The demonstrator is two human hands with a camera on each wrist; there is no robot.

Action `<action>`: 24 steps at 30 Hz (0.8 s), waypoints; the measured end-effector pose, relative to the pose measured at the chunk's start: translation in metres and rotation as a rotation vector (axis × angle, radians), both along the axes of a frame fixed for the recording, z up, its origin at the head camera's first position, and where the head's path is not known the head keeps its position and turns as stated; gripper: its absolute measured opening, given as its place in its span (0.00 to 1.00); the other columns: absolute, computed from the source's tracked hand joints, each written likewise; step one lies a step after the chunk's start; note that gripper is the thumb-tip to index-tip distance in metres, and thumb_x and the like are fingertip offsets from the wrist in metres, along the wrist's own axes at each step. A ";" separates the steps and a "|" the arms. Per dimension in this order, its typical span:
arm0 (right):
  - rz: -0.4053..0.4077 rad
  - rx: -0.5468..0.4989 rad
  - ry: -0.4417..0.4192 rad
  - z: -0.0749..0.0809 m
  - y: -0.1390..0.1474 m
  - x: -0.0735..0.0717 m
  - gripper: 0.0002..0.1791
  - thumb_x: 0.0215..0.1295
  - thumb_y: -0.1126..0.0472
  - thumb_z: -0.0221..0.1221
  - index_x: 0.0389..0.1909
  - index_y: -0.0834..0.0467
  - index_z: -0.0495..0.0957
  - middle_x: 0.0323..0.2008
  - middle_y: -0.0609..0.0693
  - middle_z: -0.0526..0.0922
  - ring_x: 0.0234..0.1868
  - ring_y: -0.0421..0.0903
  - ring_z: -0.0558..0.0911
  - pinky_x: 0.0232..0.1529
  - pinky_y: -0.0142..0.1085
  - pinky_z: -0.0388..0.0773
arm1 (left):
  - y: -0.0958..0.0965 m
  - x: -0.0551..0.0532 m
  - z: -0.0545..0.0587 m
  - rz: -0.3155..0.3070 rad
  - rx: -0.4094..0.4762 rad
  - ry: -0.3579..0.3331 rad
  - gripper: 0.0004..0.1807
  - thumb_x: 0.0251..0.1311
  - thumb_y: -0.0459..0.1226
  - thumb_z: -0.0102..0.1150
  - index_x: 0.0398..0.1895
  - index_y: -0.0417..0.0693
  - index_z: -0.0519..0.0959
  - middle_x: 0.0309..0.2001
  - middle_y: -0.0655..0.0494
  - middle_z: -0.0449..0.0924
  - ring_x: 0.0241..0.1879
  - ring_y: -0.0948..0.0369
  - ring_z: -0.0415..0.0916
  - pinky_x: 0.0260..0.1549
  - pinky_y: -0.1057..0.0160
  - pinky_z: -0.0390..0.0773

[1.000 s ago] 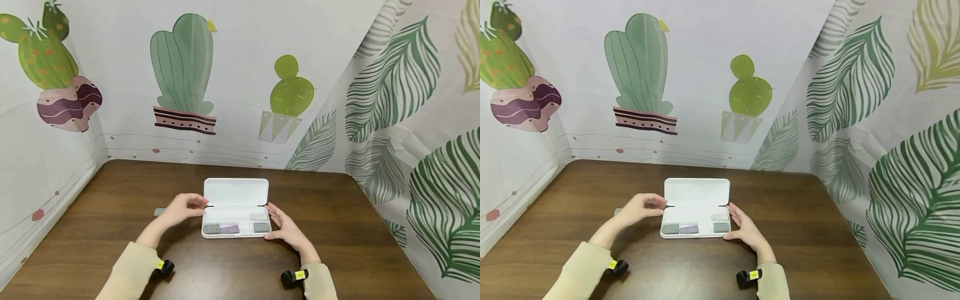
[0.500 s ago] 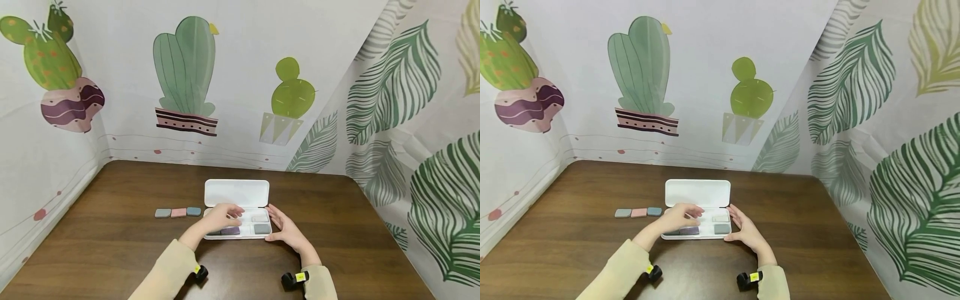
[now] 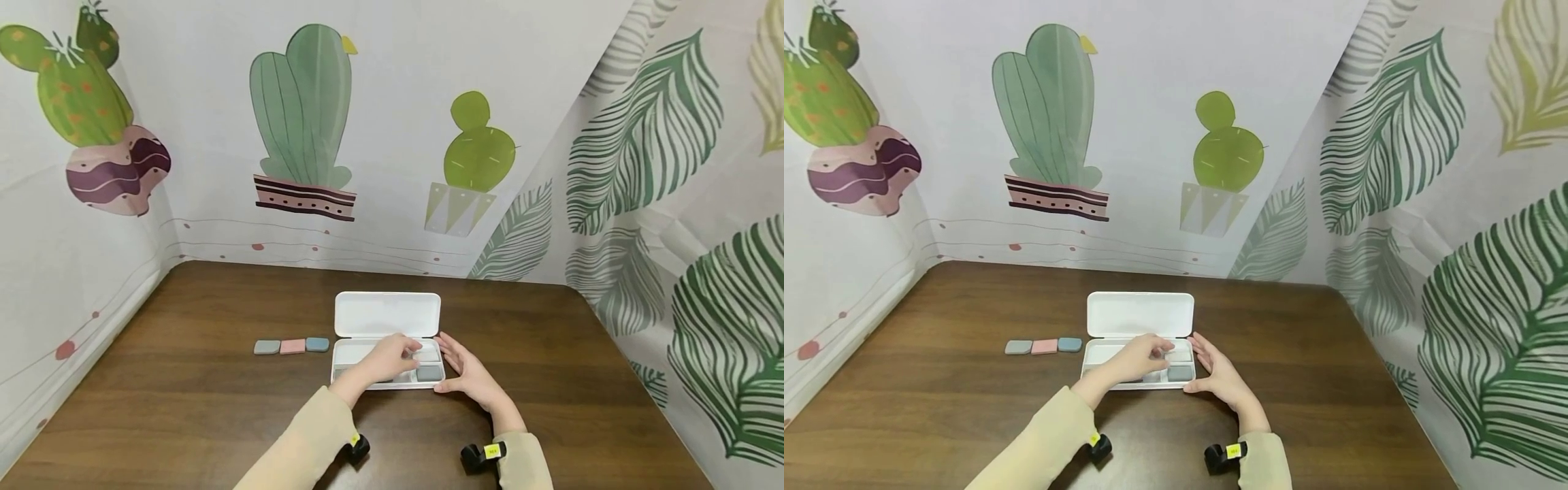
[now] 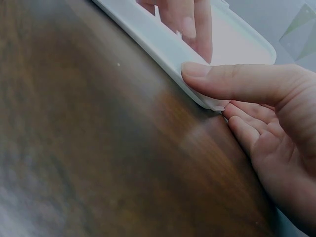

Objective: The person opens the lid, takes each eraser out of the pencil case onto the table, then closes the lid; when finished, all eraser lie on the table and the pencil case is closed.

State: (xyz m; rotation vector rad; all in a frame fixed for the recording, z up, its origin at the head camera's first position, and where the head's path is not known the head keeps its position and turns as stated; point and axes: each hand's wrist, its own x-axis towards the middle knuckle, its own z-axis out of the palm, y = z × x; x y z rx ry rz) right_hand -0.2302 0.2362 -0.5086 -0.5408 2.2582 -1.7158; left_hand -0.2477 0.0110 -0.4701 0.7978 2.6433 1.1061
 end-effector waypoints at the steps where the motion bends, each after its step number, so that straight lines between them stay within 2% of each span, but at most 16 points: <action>1: 0.002 0.000 0.000 0.000 0.000 0.000 0.58 0.48 0.70 0.72 0.75 0.67 0.45 0.74 0.67 0.54 0.75 0.62 0.53 0.63 0.17 0.59 | 0.003 0.000 0.000 0.011 -0.019 0.006 0.19 0.58 0.35 0.64 0.52 0.37 0.81 0.46 0.44 0.83 0.45 0.52 0.80 0.47 0.57 0.79; 6: -0.003 0.003 -0.005 0.001 0.000 0.001 0.59 0.47 0.69 0.73 0.76 0.66 0.45 0.74 0.65 0.54 0.75 0.61 0.53 0.63 0.16 0.59 | 0.012 0.001 0.000 0.044 -0.116 0.040 0.18 0.59 0.36 0.64 0.51 0.37 0.82 0.43 0.46 0.83 0.42 0.55 0.77 0.46 0.58 0.78; 12: -0.002 -0.003 -0.006 0.002 0.000 0.001 0.59 0.47 0.70 0.73 0.75 0.66 0.45 0.74 0.65 0.55 0.76 0.61 0.53 0.63 0.16 0.59 | 0.017 0.002 -0.002 0.046 -0.154 0.090 0.17 0.60 0.37 0.64 0.51 0.38 0.83 0.42 0.47 0.82 0.38 0.58 0.76 0.43 0.61 0.78; 16: 0.004 -0.008 0.007 0.001 0.000 0.000 0.58 0.47 0.71 0.72 0.75 0.67 0.46 0.74 0.66 0.54 0.75 0.62 0.53 0.64 0.17 0.59 | 0.017 0.001 -0.005 0.049 -0.141 0.097 0.15 0.60 0.36 0.64 0.50 0.40 0.83 0.40 0.49 0.81 0.37 0.59 0.75 0.40 0.63 0.77; 24: -0.001 -0.001 0.007 0.001 0.000 0.001 0.58 0.48 0.70 0.72 0.75 0.67 0.46 0.74 0.66 0.54 0.75 0.63 0.53 0.64 0.17 0.59 | 0.016 0.000 -0.007 0.055 -0.057 0.028 0.14 0.59 0.34 0.64 0.49 0.42 0.84 0.40 0.51 0.82 0.38 0.61 0.74 0.39 0.65 0.75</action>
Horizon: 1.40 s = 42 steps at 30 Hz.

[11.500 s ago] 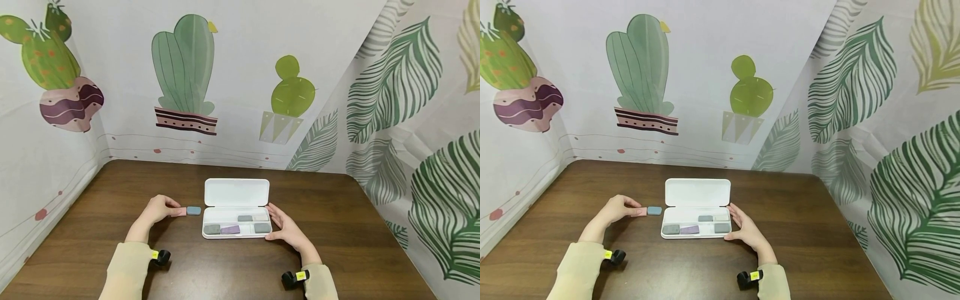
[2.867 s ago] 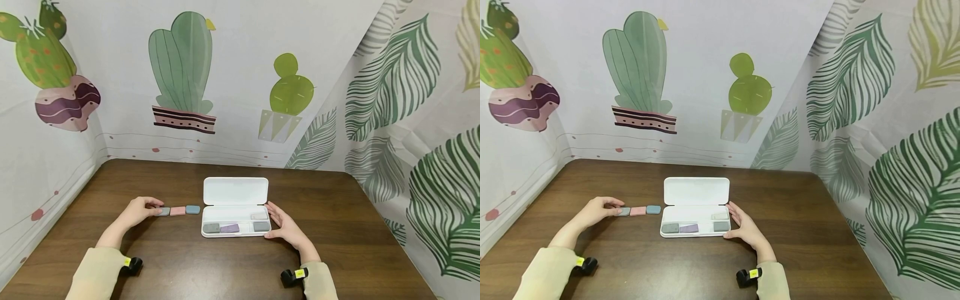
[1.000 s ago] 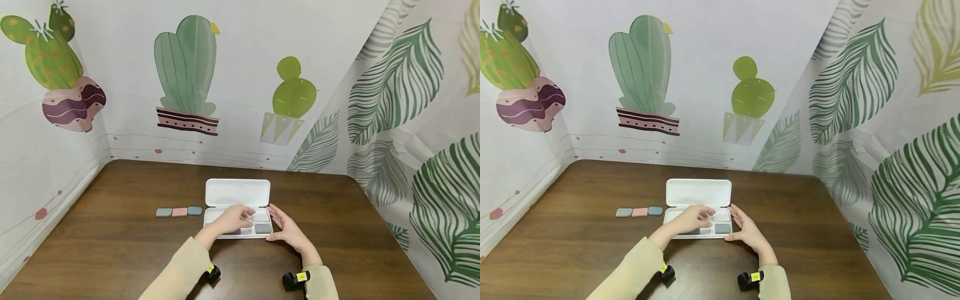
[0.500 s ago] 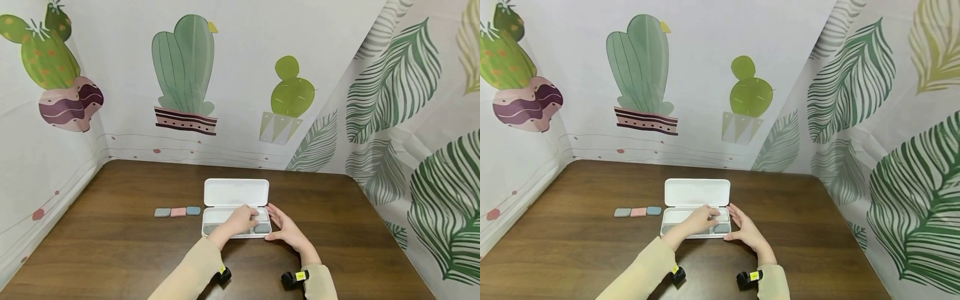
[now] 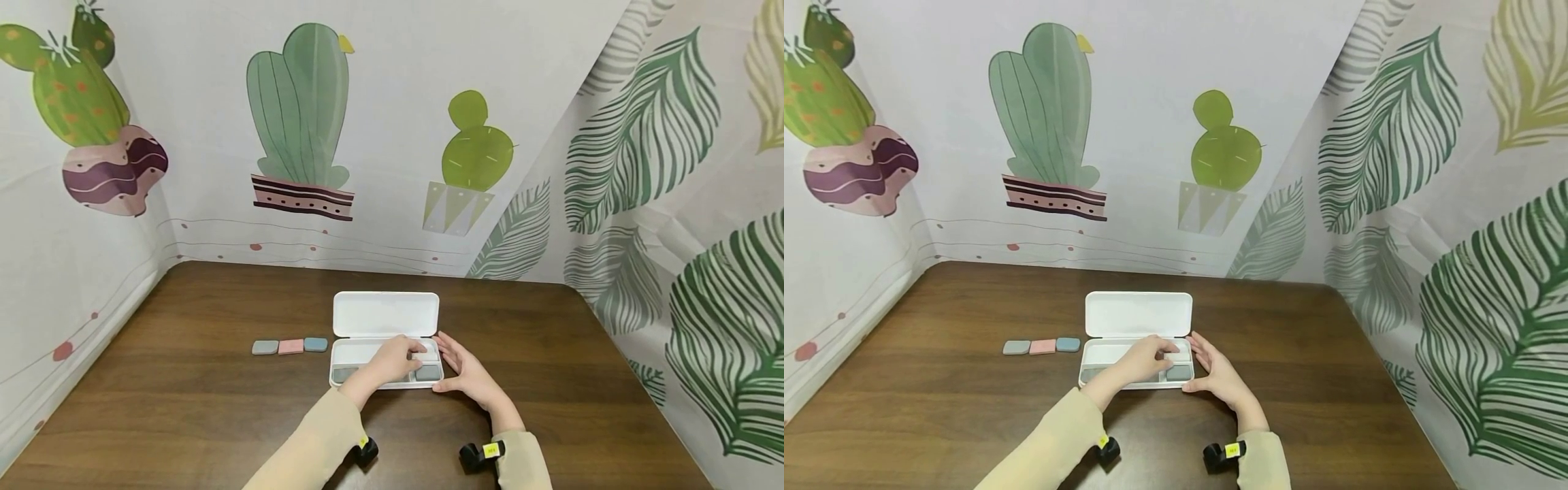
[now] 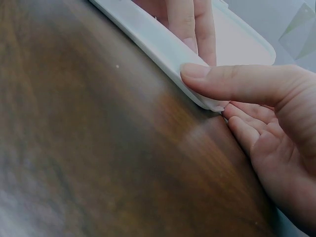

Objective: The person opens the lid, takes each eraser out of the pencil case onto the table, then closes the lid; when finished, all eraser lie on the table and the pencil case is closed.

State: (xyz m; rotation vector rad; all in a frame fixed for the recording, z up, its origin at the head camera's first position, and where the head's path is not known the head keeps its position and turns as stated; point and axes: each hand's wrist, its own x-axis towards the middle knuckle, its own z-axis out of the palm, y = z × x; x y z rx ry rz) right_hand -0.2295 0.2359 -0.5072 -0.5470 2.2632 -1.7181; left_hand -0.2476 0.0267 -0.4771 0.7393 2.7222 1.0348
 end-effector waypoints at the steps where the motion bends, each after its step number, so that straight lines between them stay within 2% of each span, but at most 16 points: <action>1: 0.000 0.001 0.001 0.000 0.000 0.000 0.58 0.48 0.70 0.72 0.75 0.67 0.46 0.74 0.67 0.54 0.75 0.62 0.53 0.64 0.18 0.59 | 0.000 0.000 0.000 0.001 0.009 -0.005 0.14 0.59 0.34 0.64 0.48 0.42 0.84 0.40 0.51 0.83 0.37 0.61 0.74 0.39 0.65 0.75; 7: 0.002 0.001 0.007 0.000 0.001 -0.001 0.58 0.48 0.70 0.72 0.75 0.67 0.46 0.74 0.67 0.55 0.75 0.63 0.54 0.64 0.18 0.59 | 0.001 -0.001 -0.001 0.005 0.056 -0.026 0.13 0.58 0.32 0.64 0.47 0.41 0.84 0.41 0.50 0.85 0.36 0.60 0.75 0.38 0.64 0.75; 14: 0.010 -0.023 0.000 -0.002 0.001 -0.001 0.58 0.47 0.71 0.72 0.75 0.68 0.46 0.74 0.67 0.55 0.75 0.62 0.53 0.63 0.16 0.58 | 0.002 -0.001 -0.001 0.040 0.101 -0.056 0.10 0.62 0.32 0.60 0.45 0.40 0.84 0.44 0.49 0.85 0.42 0.56 0.79 0.44 0.60 0.78; 19: 0.013 -0.029 0.008 -0.002 0.001 -0.001 0.57 0.48 0.71 0.72 0.75 0.68 0.46 0.74 0.67 0.55 0.75 0.62 0.53 0.64 0.16 0.58 | 0.003 -0.001 0.000 0.052 0.138 -0.060 0.09 0.61 0.31 0.61 0.43 0.40 0.85 0.44 0.48 0.86 0.43 0.54 0.80 0.44 0.60 0.79; 28: 0.010 -0.028 -0.001 -0.002 0.001 0.000 0.57 0.48 0.71 0.72 0.75 0.68 0.46 0.74 0.67 0.55 0.75 0.62 0.53 0.64 0.17 0.58 | 0.004 -0.002 -0.001 0.036 0.144 -0.066 0.10 0.60 0.32 0.63 0.43 0.37 0.84 0.43 0.46 0.86 0.46 0.53 0.81 0.48 0.56 0.79; 42: -0.005 0.001 -0.007 -0.001 0.001 -0.001 0.59 0.46 0.70 0.73 0.75 0.66 0.46 0.74 0.66 0.56 0.75 0.61 0.54 0.63 0.16 0.59 | 0.005 -0.002 -0.001 0.050 0.164 -0.054 0.07 0.58 0.32 0.65 0.39 0.39 0.85 0.40 0.48 0.87 0.43 0.55 0.81 0.45 0.60 0.79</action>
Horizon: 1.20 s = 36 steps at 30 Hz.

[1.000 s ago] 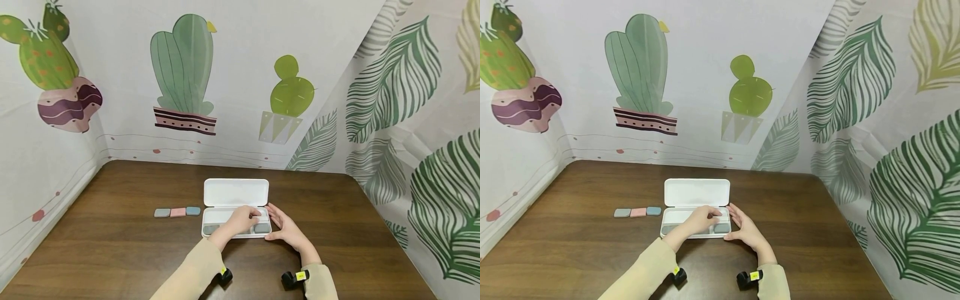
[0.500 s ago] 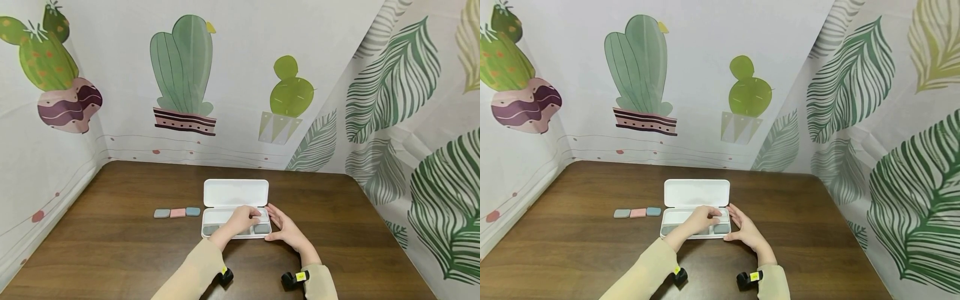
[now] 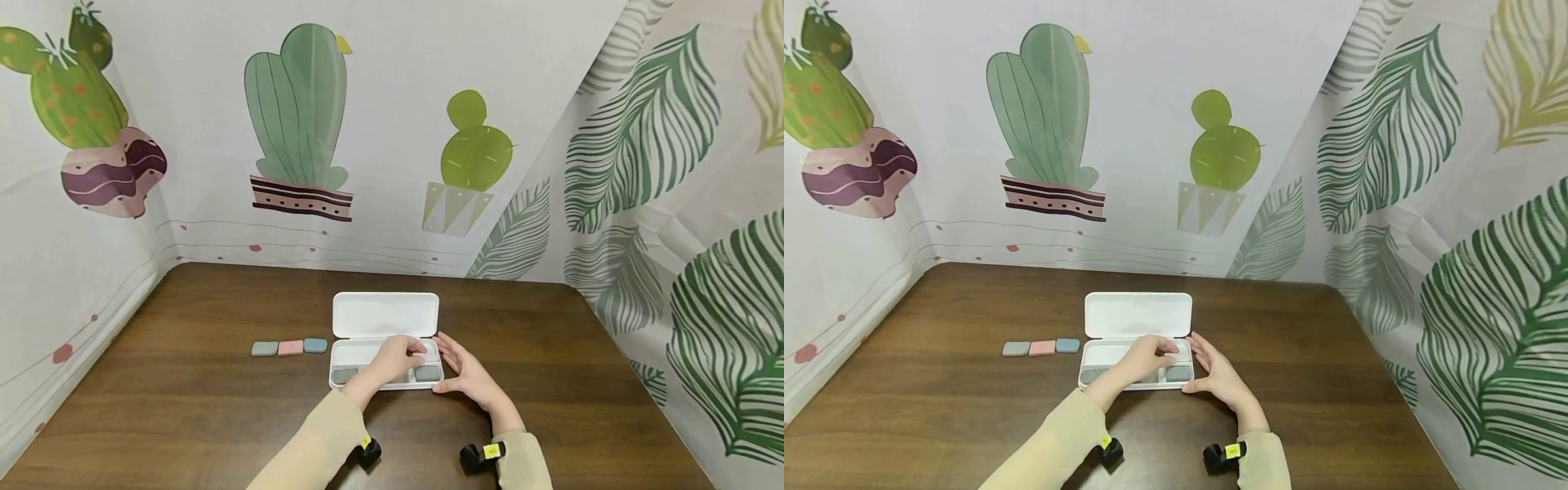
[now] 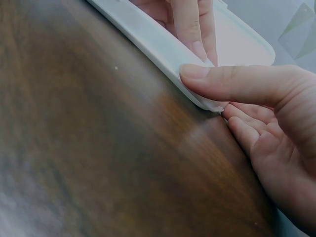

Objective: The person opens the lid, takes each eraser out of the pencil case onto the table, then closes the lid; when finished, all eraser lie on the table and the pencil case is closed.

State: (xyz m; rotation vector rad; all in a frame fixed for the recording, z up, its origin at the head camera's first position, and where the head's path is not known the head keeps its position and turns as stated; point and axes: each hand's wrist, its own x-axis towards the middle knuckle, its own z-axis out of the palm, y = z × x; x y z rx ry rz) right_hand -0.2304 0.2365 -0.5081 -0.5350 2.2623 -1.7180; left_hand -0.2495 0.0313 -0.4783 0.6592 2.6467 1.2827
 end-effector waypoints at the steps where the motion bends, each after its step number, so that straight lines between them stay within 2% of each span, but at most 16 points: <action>1: -0.003 0.002 -0.003 0.000 0.000 0.000 0.59 0.46 0.70 0.73 0.75 0.66 0.46 0.74 0.65 0.56 0.75 0.60 0.54 0.63 0.16 0.59 | 0.000 0.000 0.000 0.002 0.001 0.001 0.07 0.58 0.32 0.65 0.39 0.39 0.85 0.40 0.48 0.87 0.43 0.55 0.82 0.45 0.60 0.79; 7: 0.007 -0.007 0.007 -0.001 0.000 -0.001 0.58 0.47 0.70 0.73 0.75 0.67 0.46 0.74 0.66 0.55 0.75 0.62 0.54 0.63 0.17 0.59 | -0.001 0.001 0.000 0.020 0.010 0.002 0.07 0.58 0.32 0.65 0.39 0.40 0.85 0.39 0.49 0.87 0.42 0.56 0.82 0.44 0.61 0.79; 14: 0.013 -0.023 0.008 0.001 -0.001 -0.001 0.57 0.48 0.71 0.72 0.75 0.67 0.46 0.74 0.67 0.55 0.75 0.62 0.53 0.66 0.19 0.58 | -0.004 0.002 0.004 0.046 0.028 0.035 0.08 0.59 0.32 0.63 0.40 0.39 0.85 0.39 0.49 0.87 0.40 0.57 0.81 0.42 0.63 0.78; 19: 0.008 -0.015 0.007 0.002 -0.001 -0.001 0.57 0.48 0.71 0.72 0.75 0.67 0.47 0.74 0.67 0.56 0.75 0.62 0.54 0.66 0.19 0.58 | -0.011 0.002 0.008 0.049 0.057 0.007 0.09 0.60 0.33 0.63 0.41 0.39 0.85 0.41 0.48 0.87 0.41 0.57 0.80 0.42 0.63 0.79; 31: -0.006 0.001 -0.012 0.000 -0.001 0.000 0.58 0.46 0.71 0.73 0.75 0.66 0.46 0.74 0.64 0.56 0.75 0.61 0.54 0.63 0.16 0.58 | -0.050 -0.001 0.012 -0.011 0.076 -0.020 0.09 0.59 0.36 0.64 0.40 0.42 0.86 0.39 0.50 0.87 0.40 0.60 0.80 0.41 0.64 0.79; 36: -0.005 -0.014 -0.003 0.001 -0.001 0.001 0.58 0.46 0.71 0.73 0.75 0.67 0.46 0.74 0.66 0.55 0.75 0.62 0.53 0.65 0.18 0.58 | -0.068 -0.003 0.014 -0.059 0.098 -0.039 0.09 0.60 0.35 0.63 0.41 0.41 0.86 0.40 0.50 0.87 0.39 0.63 0.79 0.40 0.66 0.78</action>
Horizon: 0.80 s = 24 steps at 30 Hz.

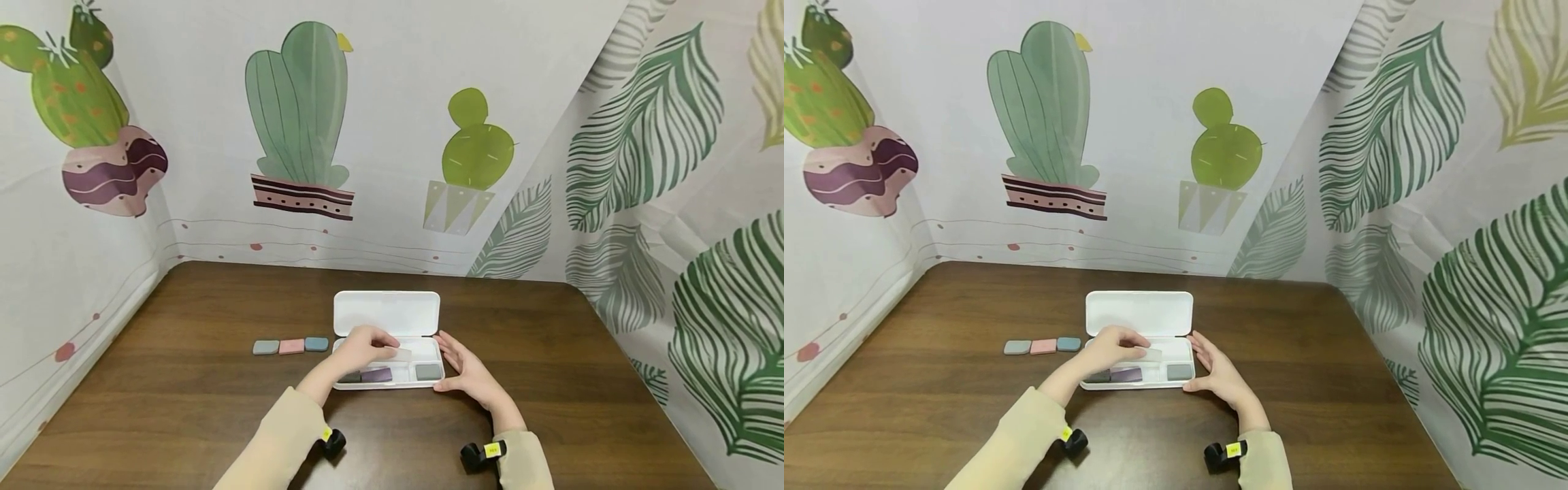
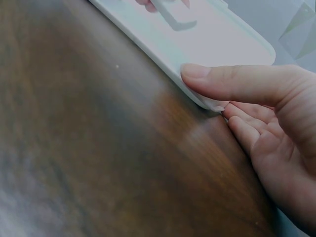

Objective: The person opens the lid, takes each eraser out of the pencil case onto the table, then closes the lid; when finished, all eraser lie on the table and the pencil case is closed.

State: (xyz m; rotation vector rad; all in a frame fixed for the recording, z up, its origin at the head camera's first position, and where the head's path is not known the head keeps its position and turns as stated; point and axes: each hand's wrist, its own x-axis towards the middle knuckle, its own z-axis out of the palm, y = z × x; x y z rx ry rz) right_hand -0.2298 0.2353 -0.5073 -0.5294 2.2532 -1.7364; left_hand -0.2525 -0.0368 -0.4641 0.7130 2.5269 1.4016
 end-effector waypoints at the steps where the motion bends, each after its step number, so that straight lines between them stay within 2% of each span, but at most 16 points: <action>1: -0.002 -0.001 0.000 0.000 0.000 0.000 0.58 0.46 0.71 0.73 0.75 0.67 0.46 0.74 0.66 0.55 0.75 0.62 0.53 0.65 0.18 0.58 | -0.004 -0.001 0.000 -0.009 0.006 -0.004 0.10 0.60 0.36 0.63 0.41 0.41 0.86 0.40 0.50 0.87 0.39 0.63 0.79 0.40 0.67 0.78; 9: -0.015 0.027 -0.004 0.001 0.000 0.000 0.59 0.45 0.70 0.73 0.75 0.67 0.46 0.74 0.65 0.56 0.75 0.62 0.54 0.63 0.17 0.58 | -0.043 -0.004 0.001 -0.056 0.067 -0.030 0.12 0.60 0.38 0.64 0.43 0.40 0.86 0.42 0.48 0.87 0.41 0.64 0.79 0.41 0.68 0.78; 12: -0.014 0.020 -0.004 0.001 0.000 0.001 0.59 0.45 0.70 0.74 0.75 0.67 0.47 0.74 0.65 0.56 0.75 0.62 0.54 0.64 0.17 0.58 | -0.059 -0.005 0.000 -0.050 0.079 -0.020 0.12 0.60 0.37 0.65 0.43 0.39 0.85 0.43 0.47 0.87 0.41 0.67 0.79 0.41 0.70 0.78; 17: -0.005 0.007 0.004 0.001 0.000 0.001 0.58 0.47 0.71 0.73 0.75 0.67 0.46 0.74 0.66 0.56 0.75 0.61 0.53 0.66 0.19 0.57 | -0.084 -0.004 -0.003 -0.007 0.059 -0.003 0.12 0.59 0.36 0.65 0.44 0.38 0.85 0.43 0.46 0.86 0.40 0.66 0.79 0.39 0.71 0.78; 24: -0.011 0.010 -0.007 0.001 0.000 0.001 0.60 0.45 0.70 0.74 0.75 0.66 0.46 0.74 0.64 0.56 0.75 0.59 0.54 0.63 0.16 0.58 | -0.123 -0.003 -0.008 0.063 0.088 -0.035 0.13 0.57 0.37 0.67 0.42 0.38 0.85 0.40 0.47 0.87 0.35 0.67 0.79 0.37 0.70 0.78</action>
